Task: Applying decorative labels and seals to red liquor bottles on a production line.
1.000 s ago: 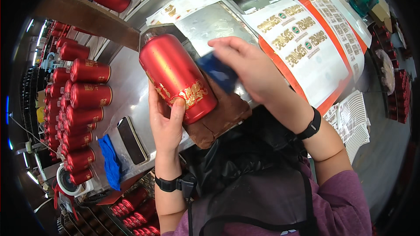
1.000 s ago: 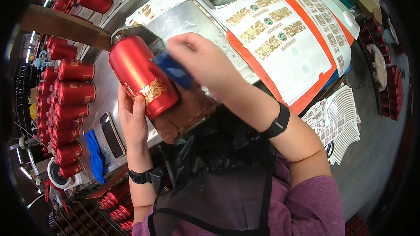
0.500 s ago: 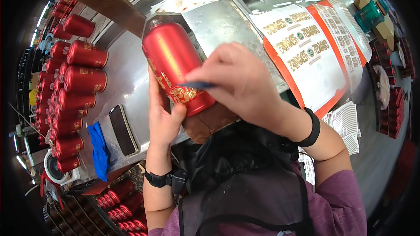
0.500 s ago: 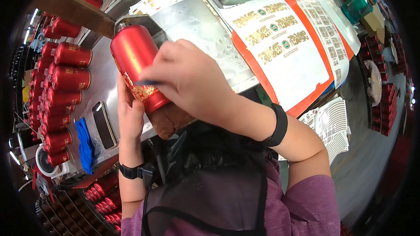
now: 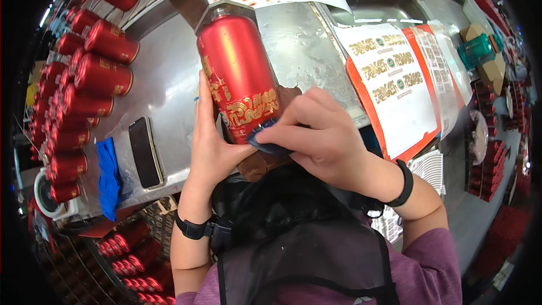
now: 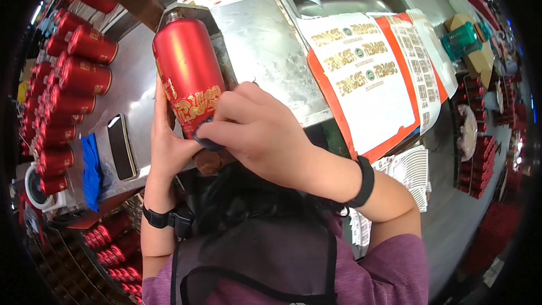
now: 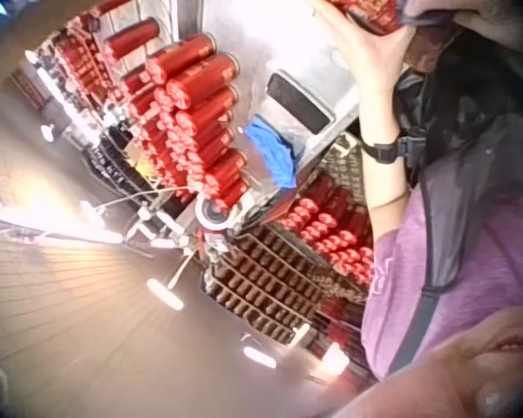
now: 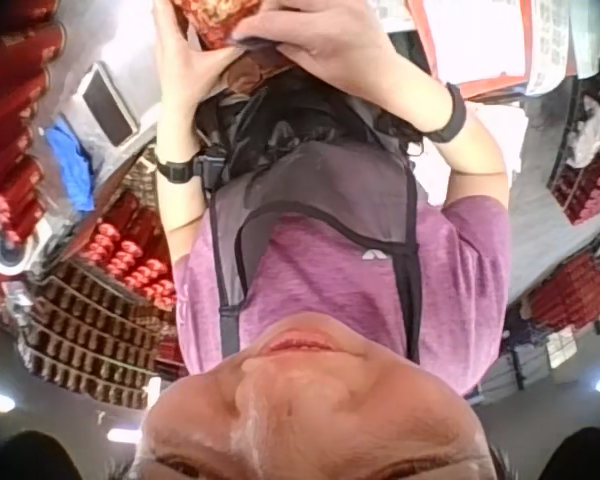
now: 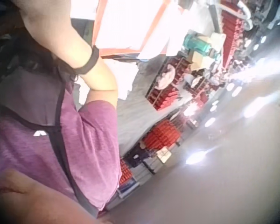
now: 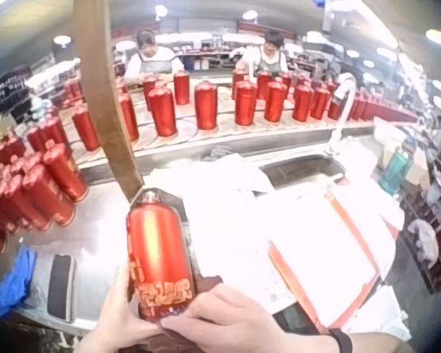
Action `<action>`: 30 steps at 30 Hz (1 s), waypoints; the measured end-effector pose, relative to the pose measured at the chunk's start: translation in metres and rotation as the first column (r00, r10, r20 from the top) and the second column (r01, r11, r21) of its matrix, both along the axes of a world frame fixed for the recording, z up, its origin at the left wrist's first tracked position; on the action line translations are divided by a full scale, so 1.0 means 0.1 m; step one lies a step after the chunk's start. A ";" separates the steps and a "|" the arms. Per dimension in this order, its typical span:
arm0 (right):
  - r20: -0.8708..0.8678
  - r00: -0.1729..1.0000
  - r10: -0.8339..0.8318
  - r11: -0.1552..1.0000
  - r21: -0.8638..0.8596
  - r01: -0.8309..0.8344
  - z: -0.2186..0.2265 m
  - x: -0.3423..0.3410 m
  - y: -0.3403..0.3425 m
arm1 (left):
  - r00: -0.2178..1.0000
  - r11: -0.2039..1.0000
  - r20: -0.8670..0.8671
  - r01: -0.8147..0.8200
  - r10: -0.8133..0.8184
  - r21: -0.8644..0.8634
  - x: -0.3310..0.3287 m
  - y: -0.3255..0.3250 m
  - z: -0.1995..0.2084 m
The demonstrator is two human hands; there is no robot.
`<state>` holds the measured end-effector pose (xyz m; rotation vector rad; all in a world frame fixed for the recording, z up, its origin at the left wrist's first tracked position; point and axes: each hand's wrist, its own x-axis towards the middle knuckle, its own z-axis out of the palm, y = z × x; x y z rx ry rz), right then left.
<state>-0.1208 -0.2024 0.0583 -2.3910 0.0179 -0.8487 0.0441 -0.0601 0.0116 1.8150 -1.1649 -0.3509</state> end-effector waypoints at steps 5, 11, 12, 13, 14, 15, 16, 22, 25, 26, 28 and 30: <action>-0.294 0.955 0.041 0.911 0.403 0.085 0.04 -0.03 -0.21 | 1.000 0.999 -0.021 0.010 -0.011 -0.031 0.01 -0.01 -0.03; -0.374 0.873 -0.313 0.726 0.499 0.474 0.10 0.12 -0.40 | 0.998 0.999 -0.052 0.021 -0.023 -0.034 0.02 0.00 -0.04; -0.430 0.892 -0.139 0.712 0.583 0.392 0.15 0.12 -0.37 | 0.998 0.999 -0.061 0.008 -0.010 -0.031 0.02 -0.01 -0.03; -0.387 0.922 -0.006 0.797 0.555 0.239 0.18 0.15 -0.35 | 0.997 1.000 -0.081 -0.001 0.000 -0.007 0.00 -0.02 -0.02; -0.433 0.893 0.122 0.870 0.480 0.114 0.22 0.15 -0.32 | 0.998 1.000 -0.066 -0.018 0.016 -0.022 -0.02 -0.02 0.01; -0.477 0.868 0.140 0.706 0.662 0.250 0.25 0.16 -0.35 | 0.999 1.000 -0.052 -0.015 0.014 -0.017 -0.03 -0.02 0.05; -0.429 0.901 -0.067 0.736 0.588 0.335 0.24 0.18 -0.37 | 0.998 1.000 -0.054 -0.021 0.021 0.002 -0.04 -0.03 0.09; -0.332 0.934 0.135 0.955 0.294 -0.034 0.28 0.23 -0.50 | 0.964 0.992 0.263 -0.064 0.034 0.107 -0.08 0.07 0.29; -0.289 0.891 -0.351 0.918 0.081 0.388 0.28 0.26 -0.56 | 0.946 0.996 0.321 -0.063 0.039 0.064 -0.07 0.07 0.24; -0.279 0.921 -0.272 0.947 0.090 0.307 0.33 0.28 -0.52 | 0.953 0.998 0.296 -0.064 0.058 0.010 -0.07 0.07 0.20; -0.370 0.895 0.250 0.944 0.298 -0.140 0.39 0.31 -0.44 | 0.983 0.995 0.171 -0.080 0.069 0.056 -0.05 0.03 0.13; -0.315 0.939 -0.138 0.962 0.182 0.202 0.39 0.33 -0.52 | 0.996 0.992 0.038 -0.088 0.085 0.091 -0.03 0.00 0.08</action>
